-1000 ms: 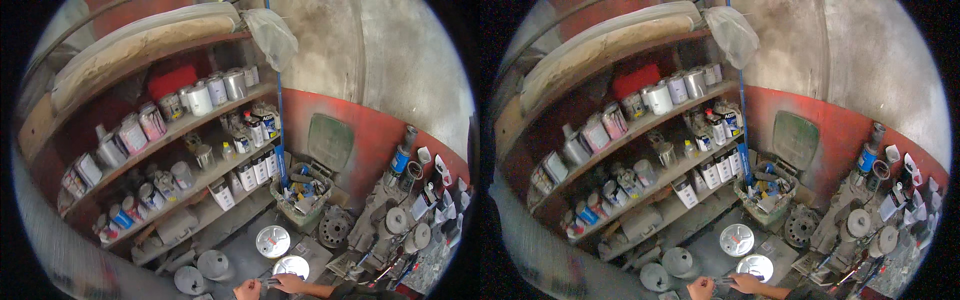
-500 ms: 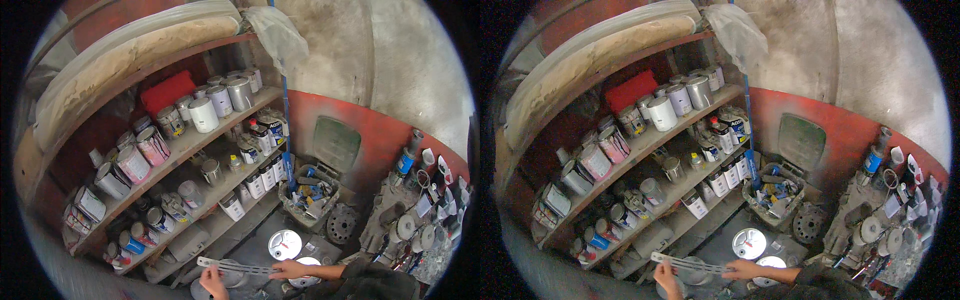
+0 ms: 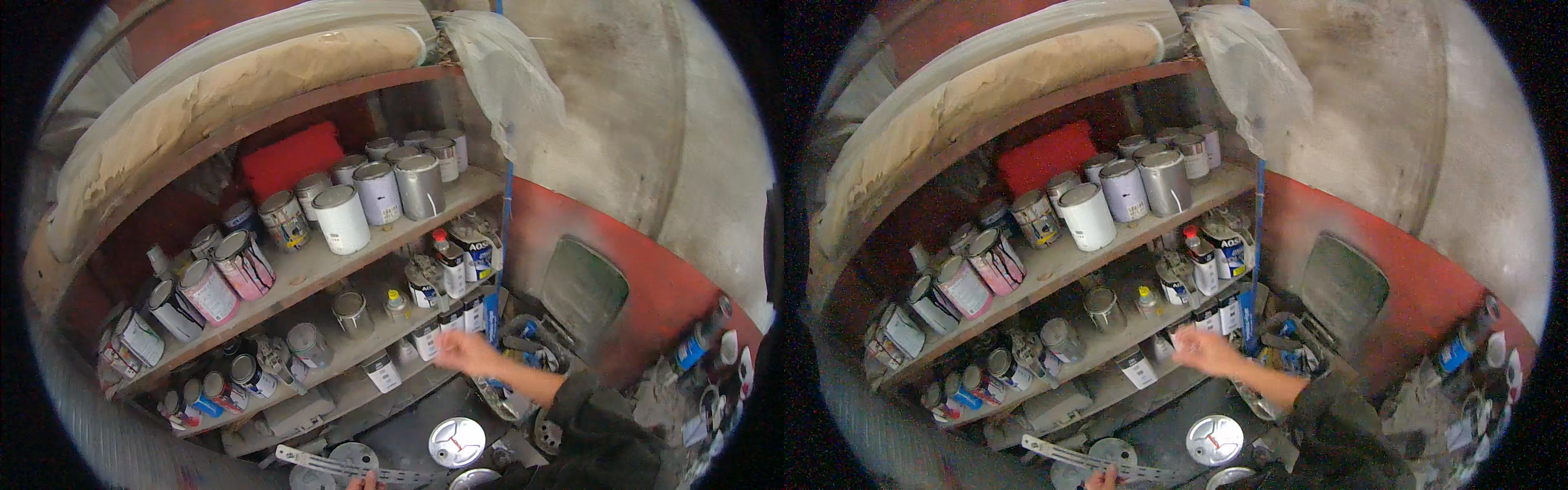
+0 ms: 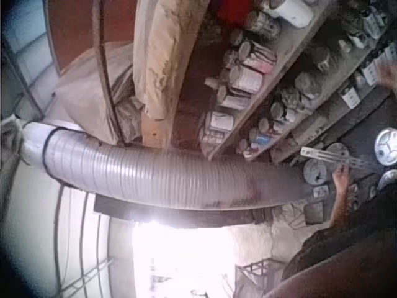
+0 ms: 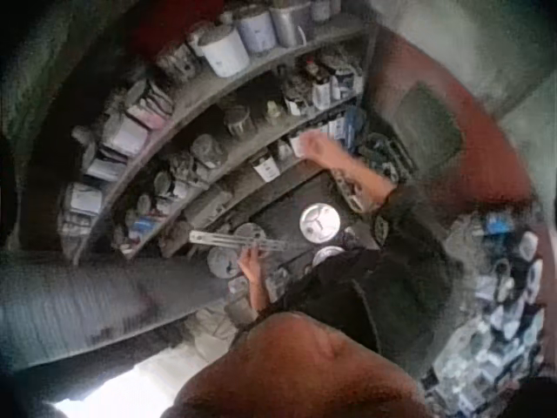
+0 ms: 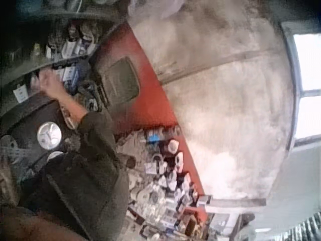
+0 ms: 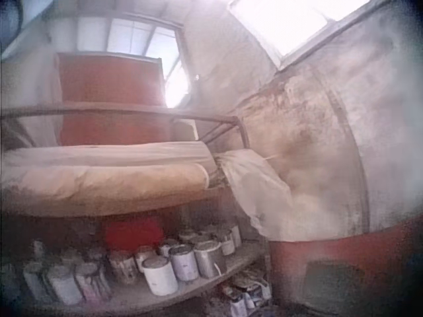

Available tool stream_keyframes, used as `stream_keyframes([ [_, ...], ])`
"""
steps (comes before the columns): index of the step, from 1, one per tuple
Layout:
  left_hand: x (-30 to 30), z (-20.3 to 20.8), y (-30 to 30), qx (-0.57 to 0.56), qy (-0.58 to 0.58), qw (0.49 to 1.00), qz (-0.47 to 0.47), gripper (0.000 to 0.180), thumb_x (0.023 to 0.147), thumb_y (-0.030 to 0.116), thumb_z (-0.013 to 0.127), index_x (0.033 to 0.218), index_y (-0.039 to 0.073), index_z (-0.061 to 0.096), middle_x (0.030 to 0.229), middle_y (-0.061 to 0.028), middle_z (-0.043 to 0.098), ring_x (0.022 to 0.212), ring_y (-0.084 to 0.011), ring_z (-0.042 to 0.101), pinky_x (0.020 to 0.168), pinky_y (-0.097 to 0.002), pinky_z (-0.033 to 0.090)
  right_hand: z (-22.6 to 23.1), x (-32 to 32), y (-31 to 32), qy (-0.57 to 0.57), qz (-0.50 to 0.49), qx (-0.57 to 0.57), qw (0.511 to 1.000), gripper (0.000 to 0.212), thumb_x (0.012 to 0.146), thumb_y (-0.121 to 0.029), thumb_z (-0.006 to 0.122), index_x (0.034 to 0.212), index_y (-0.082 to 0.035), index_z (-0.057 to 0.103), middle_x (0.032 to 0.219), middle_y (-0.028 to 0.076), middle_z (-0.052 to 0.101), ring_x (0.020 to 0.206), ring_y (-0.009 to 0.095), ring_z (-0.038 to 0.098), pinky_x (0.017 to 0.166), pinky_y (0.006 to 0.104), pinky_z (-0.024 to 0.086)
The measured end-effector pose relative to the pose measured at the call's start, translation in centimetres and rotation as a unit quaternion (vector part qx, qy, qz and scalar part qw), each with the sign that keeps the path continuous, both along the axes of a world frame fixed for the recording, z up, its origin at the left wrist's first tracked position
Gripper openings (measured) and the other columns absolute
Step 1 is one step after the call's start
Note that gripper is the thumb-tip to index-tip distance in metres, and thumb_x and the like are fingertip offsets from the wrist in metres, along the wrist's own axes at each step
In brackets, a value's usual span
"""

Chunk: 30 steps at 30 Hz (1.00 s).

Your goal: The person wipes the rear bumper of a white car with a cloth, then retrieves a paint can from a shelf, opens it, and uses a ruler to apply paint to the car's rear bumper.

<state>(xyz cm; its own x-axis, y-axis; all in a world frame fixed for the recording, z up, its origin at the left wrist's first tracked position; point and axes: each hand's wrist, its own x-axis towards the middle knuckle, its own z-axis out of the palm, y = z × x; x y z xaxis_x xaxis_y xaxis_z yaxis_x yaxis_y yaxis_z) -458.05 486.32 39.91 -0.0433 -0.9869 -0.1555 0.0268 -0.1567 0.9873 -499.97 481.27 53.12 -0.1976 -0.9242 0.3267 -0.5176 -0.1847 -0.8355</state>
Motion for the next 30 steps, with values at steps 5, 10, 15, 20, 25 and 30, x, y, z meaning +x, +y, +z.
stream_keyframes([
  [5,-1.5,3.8,3.1,-0.010,-0.081,0.992,0.094,0.027,0.097,0.021,0.071,0.086,-0.004,0.073,0.076,-0.0078,0.071,0.071,-0.0153,0.062,0.061,-0.0348,0.050,10.1,-11.6,-13.2,-0.017,-0.203,-0.164,0.965,0.073,0.078,-0.027,0.090,0.136,-0.005,0.053,0.125,0.015,0.065,0.113,0.026,0.066,0.094,0.0382,0.055],
  [10,-4.8,8.1,4.6,-0.030,-0.143,0.984,0.103,0.027,0.096,0.018,0.069,0.079,-0.004,0.070,0.072,-0.0066,0.068,0.067,-0.0144,0.058,0.062,-0.0353,0.048,14.8,-16.6,-22.2,0.049,-0.275,-0.188,0.941,0.125,0.067,-0.042,0.094,0.156,0.006,0.020,0.155,0.030,0.038,0.143,0.042,0.042,0.118,0.0475,0.037],
  [15,-5.8,10.0,5.4,-0.046,-0.137,0.978,0.153,0.031,0.096,0.019,0.070,0.075,-0.003,0.068,0.065,-0.0078,0.065,0.062,-0.0139,0.054,0.059,-0.0358,0.047,15.8,-17.9,-25.6,-0.034,-0.254,-0.186,0.948,0.139,0.059,-0.043,0.098,0.158,0.005,0.014,0.157,0.030,0.035,0.145,0.042,0.040,0.120,0.0470,0.035],
  [20,-5.3,10.5,6.1,-0.047,-0.201,0.960,0.188,0.037,0.097,0.024,0.073,0.071,-0.002,0.064,0.064,-0.0048,0.062,0.064,-0.0122,0.051,0.060,-0.0350,0.045,15.9,-16.8,-25.5,-0.084,-0.261,-0.173,0.946,0.132,0.059,-0.036,0.098,0.157,0.005,0.020,0.153,0.027,0.045,0.141,0.038,0.047,0.117,0.0443,0.039],
  [25,-4.8,9.6,5.9,-0.044,-0.172,0.970,0.167,0.036,0.097,0.025,0.074,0.072,-0.001,0.067,0.067,-0.0036,0.064,0.065,-0.0117,0.051,0.060,-0.0332,0.044,16.3,-16.2,-24.6,-0.086,-0.237,-0.158,0.955,0.127,0.059,-0.039,0.098,0.154,0.004,0.025,0.148,0.027,0.049,0.136,0.040,0.051,0.114,0.0456,0.042],
  [30,-6.8,8.7,4.2,-0.050,-0.175,0.970,0.164,0.036,0.097,0.024,0.075,0.072,0.000,0.067,0.067,-0.0030,0.063,0.066,-0.0106,0.050,0.060,-0.0312,0.043,16.5,-12.7,-25.3,-0.048,-0.225,-0.165,0.959,0.131,0.061,-0.049,0.095,0.154,0.006,0.023,0.148,0.030,0.047,0.137,0.044,0.048,0.115,0.0482,0.041],
])
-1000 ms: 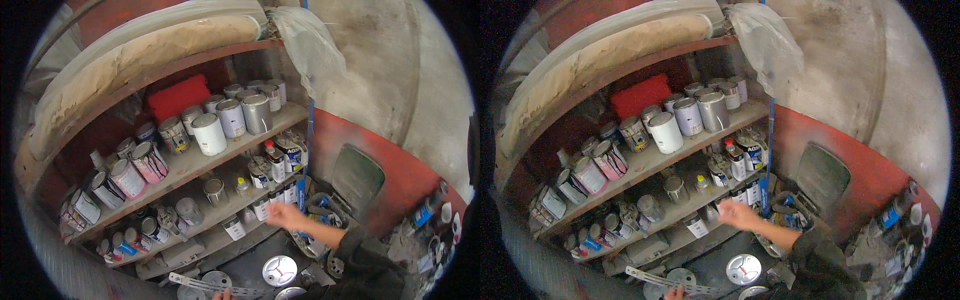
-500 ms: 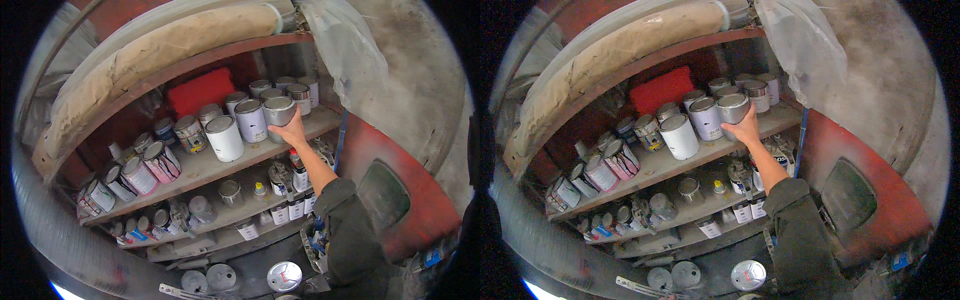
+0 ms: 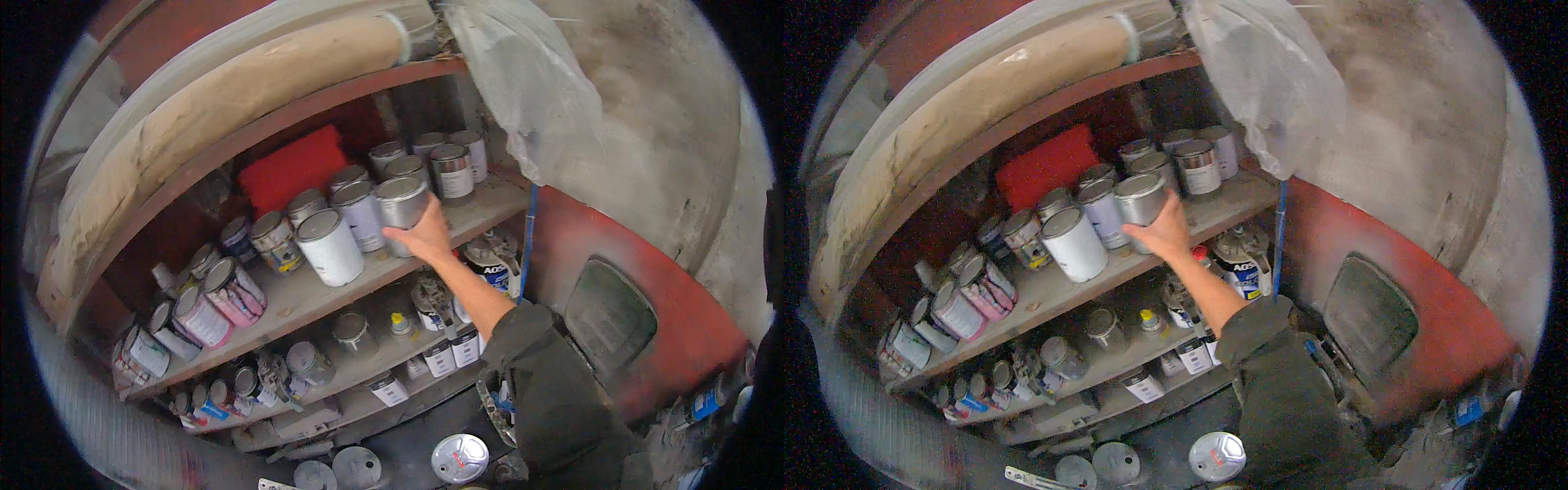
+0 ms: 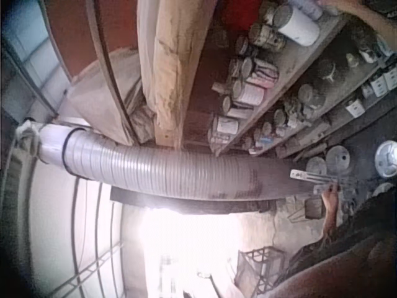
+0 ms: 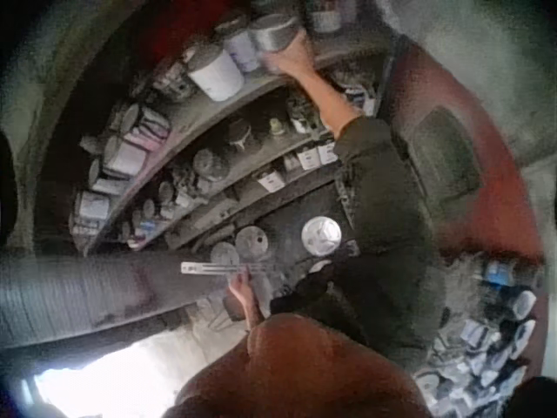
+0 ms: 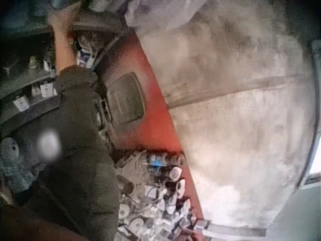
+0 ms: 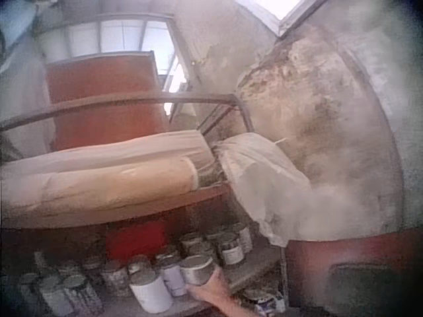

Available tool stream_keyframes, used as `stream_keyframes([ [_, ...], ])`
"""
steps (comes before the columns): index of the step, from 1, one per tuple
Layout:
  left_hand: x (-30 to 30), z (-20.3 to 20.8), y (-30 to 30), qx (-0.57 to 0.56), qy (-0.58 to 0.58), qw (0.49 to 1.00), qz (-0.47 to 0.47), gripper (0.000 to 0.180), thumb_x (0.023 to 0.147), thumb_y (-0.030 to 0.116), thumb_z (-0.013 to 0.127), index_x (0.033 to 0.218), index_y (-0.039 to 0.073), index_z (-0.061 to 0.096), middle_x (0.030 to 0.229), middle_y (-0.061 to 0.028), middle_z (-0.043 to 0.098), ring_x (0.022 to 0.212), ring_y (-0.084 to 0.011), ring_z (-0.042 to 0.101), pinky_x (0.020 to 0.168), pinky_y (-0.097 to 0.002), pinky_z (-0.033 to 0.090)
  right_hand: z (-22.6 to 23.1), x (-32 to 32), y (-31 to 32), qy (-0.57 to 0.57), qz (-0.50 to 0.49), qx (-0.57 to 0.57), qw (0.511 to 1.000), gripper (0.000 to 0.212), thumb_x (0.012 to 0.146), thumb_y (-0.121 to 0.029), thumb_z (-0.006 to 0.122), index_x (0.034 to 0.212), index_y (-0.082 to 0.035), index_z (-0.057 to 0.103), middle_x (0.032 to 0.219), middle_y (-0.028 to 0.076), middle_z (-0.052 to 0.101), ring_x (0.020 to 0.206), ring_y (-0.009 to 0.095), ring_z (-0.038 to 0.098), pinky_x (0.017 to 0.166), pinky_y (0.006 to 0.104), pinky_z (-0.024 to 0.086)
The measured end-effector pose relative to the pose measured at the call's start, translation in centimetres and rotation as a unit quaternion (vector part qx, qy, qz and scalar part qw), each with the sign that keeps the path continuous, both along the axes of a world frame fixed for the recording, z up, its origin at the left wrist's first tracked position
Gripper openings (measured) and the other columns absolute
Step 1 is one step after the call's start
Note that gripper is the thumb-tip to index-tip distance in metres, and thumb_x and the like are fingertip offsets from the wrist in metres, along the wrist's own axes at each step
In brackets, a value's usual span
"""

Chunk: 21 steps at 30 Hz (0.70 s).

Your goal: The person wipes the rear bumper of a white car with a cloth, then retrieves a paint can from a shelf, opens it, and uses a ruler to apply paint to the car's rear bumper.

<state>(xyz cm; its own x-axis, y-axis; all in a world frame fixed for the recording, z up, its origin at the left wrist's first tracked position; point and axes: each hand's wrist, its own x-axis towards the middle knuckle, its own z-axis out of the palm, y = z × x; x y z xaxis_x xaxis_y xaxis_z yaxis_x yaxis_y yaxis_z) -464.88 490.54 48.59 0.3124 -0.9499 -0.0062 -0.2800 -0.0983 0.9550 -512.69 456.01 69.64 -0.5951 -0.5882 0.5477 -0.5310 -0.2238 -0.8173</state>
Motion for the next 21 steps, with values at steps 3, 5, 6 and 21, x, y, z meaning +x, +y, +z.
stream_keyframes([
  [3,-1.0,-0.1,-1.3,0.005,-0.003,0.999,-0.032,0.034,0.097,0.024,0.075,0.073,0.000,0.067,0.068,-0.0020,0.064,0.066,-0.0107,0.051,0.060,-0.0313,0.043,-0.5,-1.5,-0.3,0.010,0.003,-0.003,1.000,0.130,0.062,-0.050,0.095,0.155,0.006,0.023,0.149,0.033,0.044,0.140,0.045,0.043,0.117,0.0492,0.038],
  [5,-1.8,1.0,-1.3,0.011,-0.034,0.999,-0.038,0.033,0.097,0.023,0.074,0.073,0.001,0.067,0.067,-0.0018,0.064,0.064,-0.0115,0.050,0.059,-0.0316,0.043,-1.9,-3.2,-1.2,0.031,0.062,-0.019,0.997,0.123,0.064,-0.048,0.094,0.152,0.007,0.029,0.148,0.032,0.046,0.139,0.044,0.046,0.116,0.0483,0.039],
  [6,-2.0,1.1,-1.4,0.013,-0.042,0.998,-0.043,0.033,0.098,0.023,0.073,0.073,0.001,0.068,0.066,-0.0017,0.063,0.063,-0.0118,0.050,0.059,-0.0318,0.043,-1.9,-4.1,-1.2,0.050,0.089,-0.029,0.994,0.120,0.065,-0.047,0.094,0.151,0.008,0.032,0.148,0.032,0.046,0.138,0.043,0.047,0.115,0.0479,0.039],
  [21,-2.1,2.3,0.8,-0.008,-0.036,0.999,0.012,0.038,0.100,0.020,0.068,0.068,0.004,0.057,0.060,-0.0044,0.055,0.048,-0.0121,0.040,0.042,-0.0340,0.029,-1.0,-17.5,-6.2,0.002,-0.112,0.024,0.993,0.128,0.060,-0.038,0.098,0.156,0.001,0.022,0.149,0.026,0.048,0.137,0.041,0.050,0.113,0.0461,0.043],
])
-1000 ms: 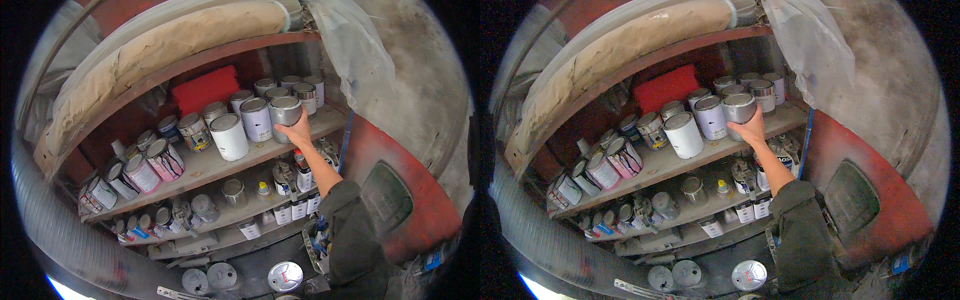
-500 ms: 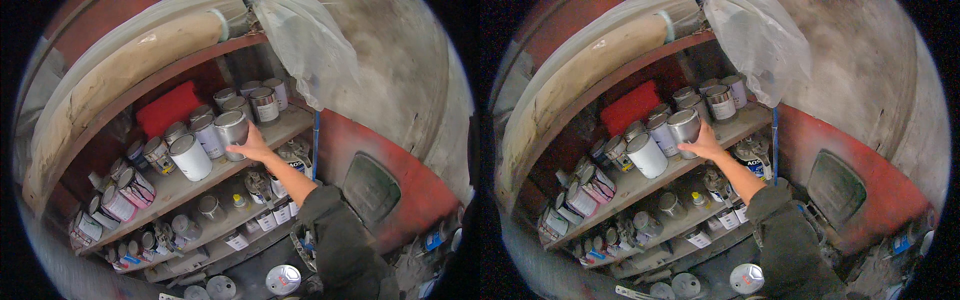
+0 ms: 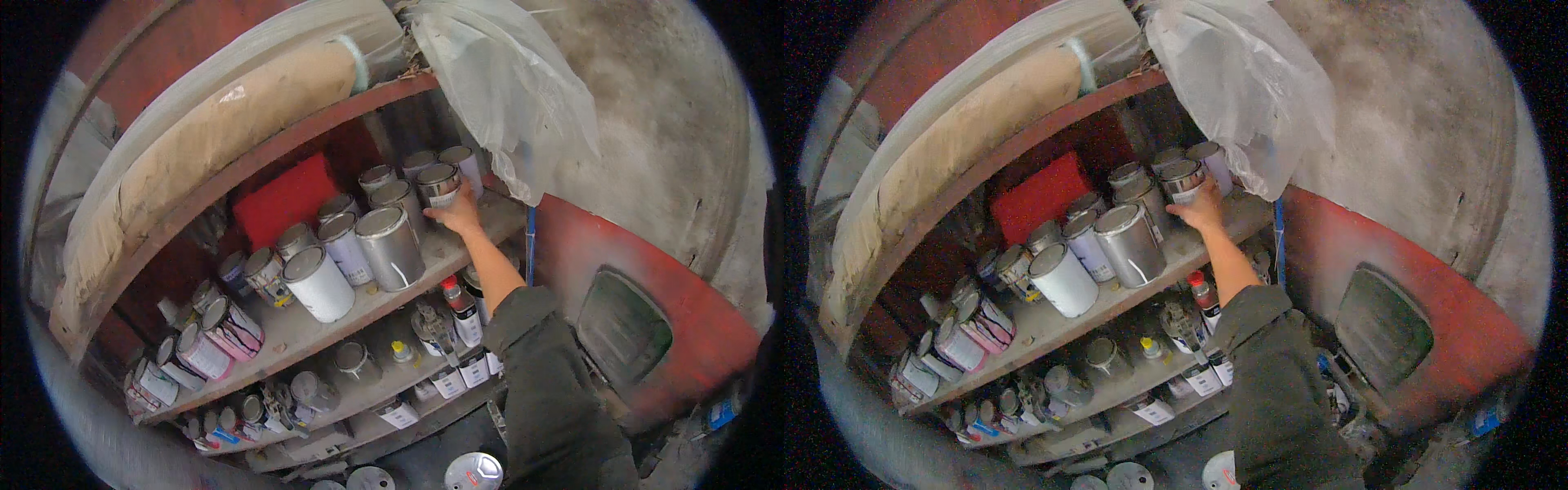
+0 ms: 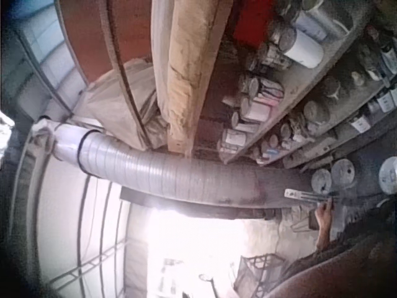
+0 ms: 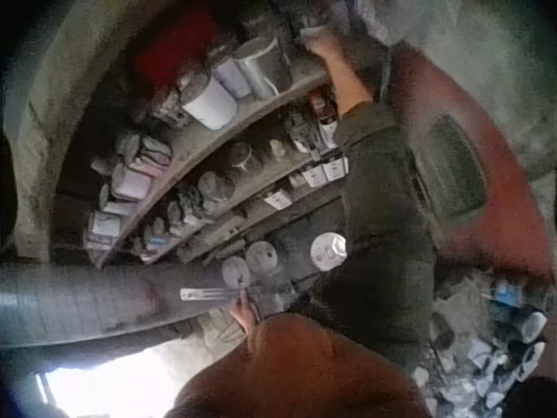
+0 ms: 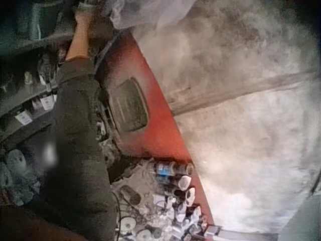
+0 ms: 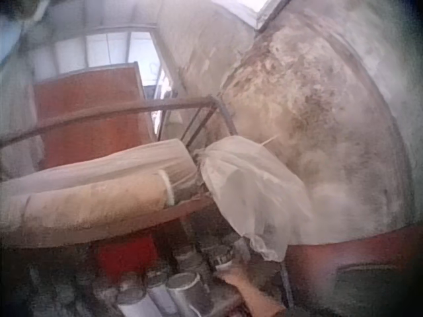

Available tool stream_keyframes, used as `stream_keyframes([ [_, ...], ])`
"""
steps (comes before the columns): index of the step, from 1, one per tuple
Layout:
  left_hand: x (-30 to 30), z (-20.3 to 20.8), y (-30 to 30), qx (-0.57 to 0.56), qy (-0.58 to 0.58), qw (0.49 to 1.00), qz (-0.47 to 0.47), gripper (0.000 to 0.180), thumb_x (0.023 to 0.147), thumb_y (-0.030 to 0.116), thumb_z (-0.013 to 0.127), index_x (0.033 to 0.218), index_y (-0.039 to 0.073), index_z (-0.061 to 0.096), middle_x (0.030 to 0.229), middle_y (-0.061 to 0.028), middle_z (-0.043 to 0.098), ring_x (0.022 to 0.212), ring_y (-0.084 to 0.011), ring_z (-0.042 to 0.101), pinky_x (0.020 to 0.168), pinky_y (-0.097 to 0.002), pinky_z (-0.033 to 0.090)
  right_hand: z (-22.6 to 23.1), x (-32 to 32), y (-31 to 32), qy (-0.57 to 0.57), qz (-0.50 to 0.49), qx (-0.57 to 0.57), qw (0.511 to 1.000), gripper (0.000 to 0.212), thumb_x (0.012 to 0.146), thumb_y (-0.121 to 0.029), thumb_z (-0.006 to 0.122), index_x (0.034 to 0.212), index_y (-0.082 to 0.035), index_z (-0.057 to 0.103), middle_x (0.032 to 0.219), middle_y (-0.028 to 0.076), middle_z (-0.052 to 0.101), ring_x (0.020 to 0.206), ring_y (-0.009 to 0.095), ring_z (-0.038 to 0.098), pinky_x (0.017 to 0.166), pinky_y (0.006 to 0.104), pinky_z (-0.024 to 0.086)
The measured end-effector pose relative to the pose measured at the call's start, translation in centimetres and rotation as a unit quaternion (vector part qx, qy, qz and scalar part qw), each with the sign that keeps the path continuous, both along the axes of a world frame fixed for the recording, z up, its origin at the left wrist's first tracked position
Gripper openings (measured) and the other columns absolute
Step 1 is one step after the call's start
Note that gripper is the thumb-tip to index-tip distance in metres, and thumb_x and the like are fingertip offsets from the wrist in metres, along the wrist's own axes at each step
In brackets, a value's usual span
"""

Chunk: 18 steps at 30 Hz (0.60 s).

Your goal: The person wipes the rear bumper of a white car with a cloth, then retrieves a paint can from a shelf, opens it, and uses a ruler to apply paint to the car's rear bumper.

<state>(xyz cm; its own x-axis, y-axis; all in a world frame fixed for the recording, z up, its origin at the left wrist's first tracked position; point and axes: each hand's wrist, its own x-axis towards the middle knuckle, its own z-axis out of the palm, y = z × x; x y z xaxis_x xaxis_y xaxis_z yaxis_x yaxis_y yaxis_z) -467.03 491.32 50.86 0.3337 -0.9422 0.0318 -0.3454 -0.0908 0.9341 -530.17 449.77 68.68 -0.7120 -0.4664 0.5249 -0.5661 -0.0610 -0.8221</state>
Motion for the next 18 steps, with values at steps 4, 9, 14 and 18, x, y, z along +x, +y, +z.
stream_keyframes([
  [4,-0.9,0.7,0.5,-0.011,0.001,0.999,0.049,0.039,0.099,0.023,0.069,0.066,0.005,0.058,0.060,-0.0033,0.054,0.056,-0.0149,0.047,0.052,-0.0363,0.037,0.7,0.8,0.2,0.009,-0.082,0.011,0.997,0.125,0.062,-0.038,0.097,0.156,0.000,0.022,0.148,0.025,0.048,0.137,0.040,0.049,0.113,0.0482,0.042],
  [9,0.2,-0.2,0.2,-0.004,-0.136,0.991,0.010,0.036,0.098,0.023,0.069,0.069,0.004,0.060,0.060,-0.0058,0.058,0.060,-0.0166,0.050,0.058,-0.0356,0.042,-0.5,7.8,2.5,-0.076,0.083,-0.222,0.968,0.111,0.071,-0.030,0.092,0.156,-0.002,0.027,0.152,0.024,0.047,0.137,0.036,0.050,0.112,0.0467,0.043],
  [14,-2.5,1.0,-1.8,0.011,-0.100,0.994,-0.037,0.034,0.097,0.020,0.069,0.069,0.003,0.060,0.059,-0.0035,0.058,0.057,-0.0133,0.049,0.054,-0.0347,0.041,-0.2,16.0,7.4,0.045,0.187,-0.098,0.976,0.137,0.064,-0.047,0.096,0.161,0.002,0.012,0.154,0.034,0.036,0.143,0.049,0.039,0.119,0.0530,0.034],
  [18,-2.9,0.9,-2.5,0.010,-0.074,0.995,-0.066,0.034,0.097,0.018,0.070,0.068,0.003,0.060,0.058,-0.0025,0.056,0.056,-0.0117,0.047,0.051,-0.0338,0.039,0.9,16.3,6.6,0.000,0.144,-0.056,0.988,0.133,0.062,-0.038,0.096,0.160,0.002,0.015,0.155,0.030,0.037,0.143,0.046,0.040,0.119,0.0506,0.035],
])
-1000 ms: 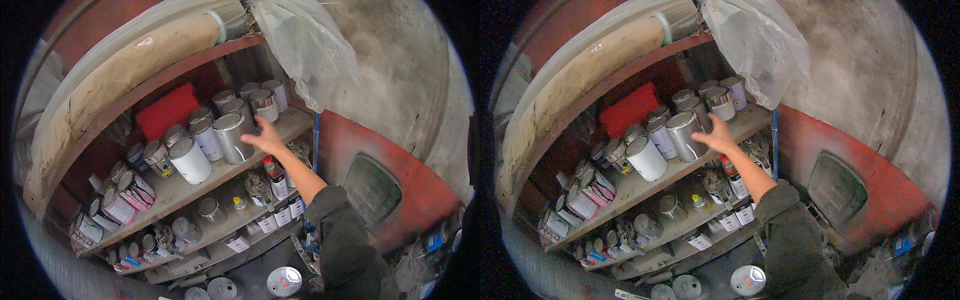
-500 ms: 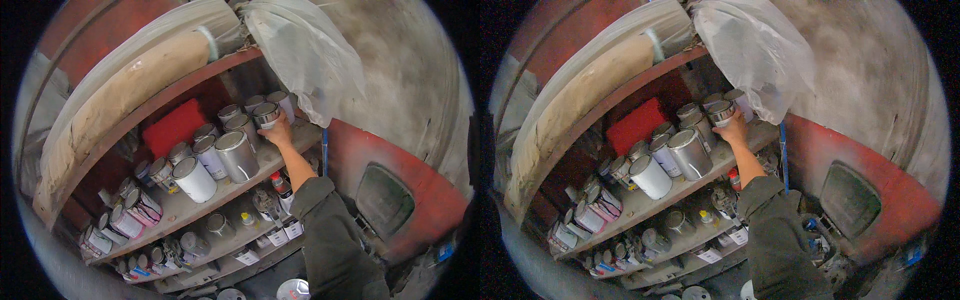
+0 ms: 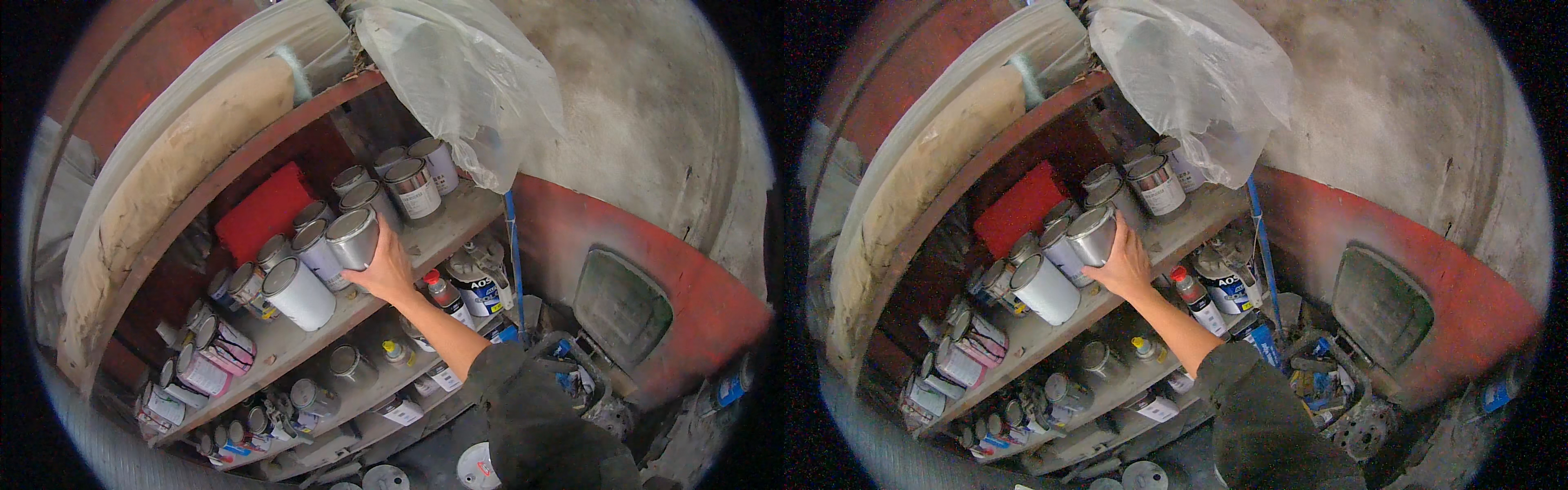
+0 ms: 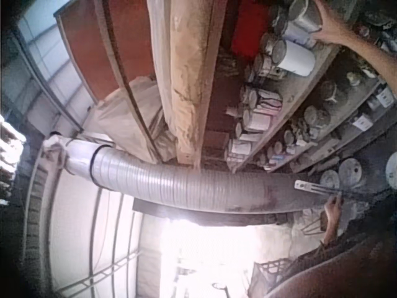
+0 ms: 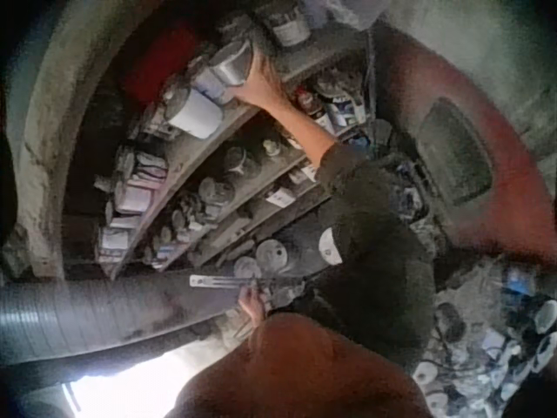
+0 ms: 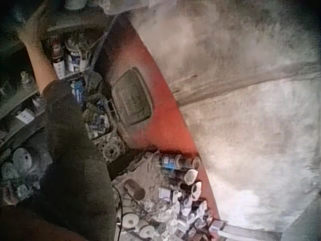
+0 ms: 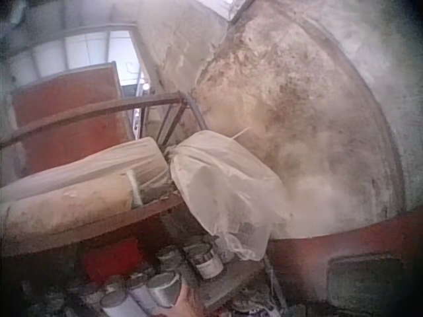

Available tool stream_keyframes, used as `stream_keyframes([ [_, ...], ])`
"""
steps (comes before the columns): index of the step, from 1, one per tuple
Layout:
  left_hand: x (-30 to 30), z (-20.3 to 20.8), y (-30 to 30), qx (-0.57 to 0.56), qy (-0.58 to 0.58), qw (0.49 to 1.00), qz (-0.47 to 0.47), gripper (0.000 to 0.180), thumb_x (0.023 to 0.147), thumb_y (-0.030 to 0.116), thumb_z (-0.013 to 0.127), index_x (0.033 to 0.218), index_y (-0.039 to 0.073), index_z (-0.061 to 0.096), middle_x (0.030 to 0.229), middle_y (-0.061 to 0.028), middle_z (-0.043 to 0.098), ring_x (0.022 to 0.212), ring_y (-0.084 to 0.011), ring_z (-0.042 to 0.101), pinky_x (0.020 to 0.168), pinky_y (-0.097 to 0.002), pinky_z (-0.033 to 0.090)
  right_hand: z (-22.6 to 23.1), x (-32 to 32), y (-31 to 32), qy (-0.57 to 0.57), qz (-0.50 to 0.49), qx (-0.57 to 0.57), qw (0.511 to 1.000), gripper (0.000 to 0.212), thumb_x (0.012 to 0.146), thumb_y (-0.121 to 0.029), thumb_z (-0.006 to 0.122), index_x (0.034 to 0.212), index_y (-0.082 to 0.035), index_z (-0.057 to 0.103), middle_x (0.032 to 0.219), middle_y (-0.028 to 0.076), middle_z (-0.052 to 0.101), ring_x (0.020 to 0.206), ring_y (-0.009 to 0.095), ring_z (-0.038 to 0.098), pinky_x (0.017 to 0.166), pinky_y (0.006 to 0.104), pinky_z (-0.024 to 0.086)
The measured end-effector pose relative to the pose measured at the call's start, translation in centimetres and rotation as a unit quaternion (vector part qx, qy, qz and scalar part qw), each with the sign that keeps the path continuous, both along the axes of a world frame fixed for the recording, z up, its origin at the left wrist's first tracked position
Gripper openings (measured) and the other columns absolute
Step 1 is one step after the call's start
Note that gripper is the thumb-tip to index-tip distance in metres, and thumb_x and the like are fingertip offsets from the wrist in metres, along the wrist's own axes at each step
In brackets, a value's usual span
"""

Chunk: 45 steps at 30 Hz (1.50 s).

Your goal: The person wipes the rear bumper of a white car with a cloth, then retrieves a paint can from a shelf, opens it, and uses a ruler to apply paint to the car's rear bumper.

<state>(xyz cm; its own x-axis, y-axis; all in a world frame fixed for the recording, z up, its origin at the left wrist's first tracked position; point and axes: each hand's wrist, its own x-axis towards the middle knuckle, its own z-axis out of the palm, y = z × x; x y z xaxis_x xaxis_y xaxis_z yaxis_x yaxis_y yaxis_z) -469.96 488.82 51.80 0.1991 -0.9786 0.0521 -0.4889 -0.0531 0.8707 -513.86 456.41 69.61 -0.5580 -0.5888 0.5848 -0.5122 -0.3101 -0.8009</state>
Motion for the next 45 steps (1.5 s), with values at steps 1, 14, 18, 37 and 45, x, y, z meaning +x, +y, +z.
stream_keyframes([
  [1,0.0,-0.2,0.2,0.002,0.008,1.000,0.001,0.034,0.097,0.018,0.070,0.069,0.003,0.060,0.058,-0.0025,0.056,0.056,-0.0117,0.047,0.051,-0.0337,0.038,0.3,0.0,0.4,-0.019,0.009,0.014,1.000,0.132,0.062,-0.036,0.096,0.159,0.001,0.015,0.155,0.030,0.037,0.142,0.046,0.040,0.118,0.0508,0.035],
  [14,-0.8,0.4,0.7,-0.002,-0.087,0.996,-0.020,0.044,0.098,0.033,0.070,0.069,0.000,0.066,0.059,-0.0082,0.060,0.057,-0.0166,0.048,0.057,-0.0395,0.041,4.6,12.5,10.0,0.044,0.250,-0.135,0.958,0.127,0.066,-0.032,0.093,0.160,-0.001,0.013,0.151,0.030,0.040,0.138,0.046,0.046,0.115,0.0494,0.040],
  [18,-0.2,-0.2,1.3,0.020,-0.040,0.999,-0.004,0.043,0.097,0.032,0.071,0.070,-0.001,0.067,0.060,-0.0096,0.061,0.057,-0.0169,0.050,0.056,-0.0392,0.042,2.4,14.6,9.6,0.042,0.286,-0.082,0.954,0.126,0.066,-0.034,0.093,0.161,-0.004,0.015,0.152,0.028,0.041,0.137,0.045,0.048,0.114,0.0487,0.041],
  [37,1.1,-1.3,2.4,-0.031,0.037,0.999,0.017,0.038,0.096,0.024,0.071,0.070,-0.002,0.064,0.058,-0.0105,0.055,0.056,-0.0173,0.047,0.055,-0.0402,0.040,-0.4,-2.2,-0.5,-0.008,-0.032,-0.052,0.998,0.129,0.061,-0.028,0.098,0.158,0.000,0.018,0.154,0.026,0.037,0.142,0.042,0.040,0.118,0.0484,0.036],
  [45,1.8,-3.8,1.9,-0.002,0.118,0.993,0.028,0.033,0.097,0.024,0.073,0.076,0.000,0.066,0.062,-0.0020,0.057,0.061,-0.0113,0.049,0.056,-0.0348,0.044,-1.8,-6.4,-1.6,0.019,0.107,-0.025,0.994,0.114,0.069,-0.032,0.095,0.156,0.002,0.029,0.151,0.024,0.047,0.141,0.036,0.047,0.117,0.0452,0.038],
])
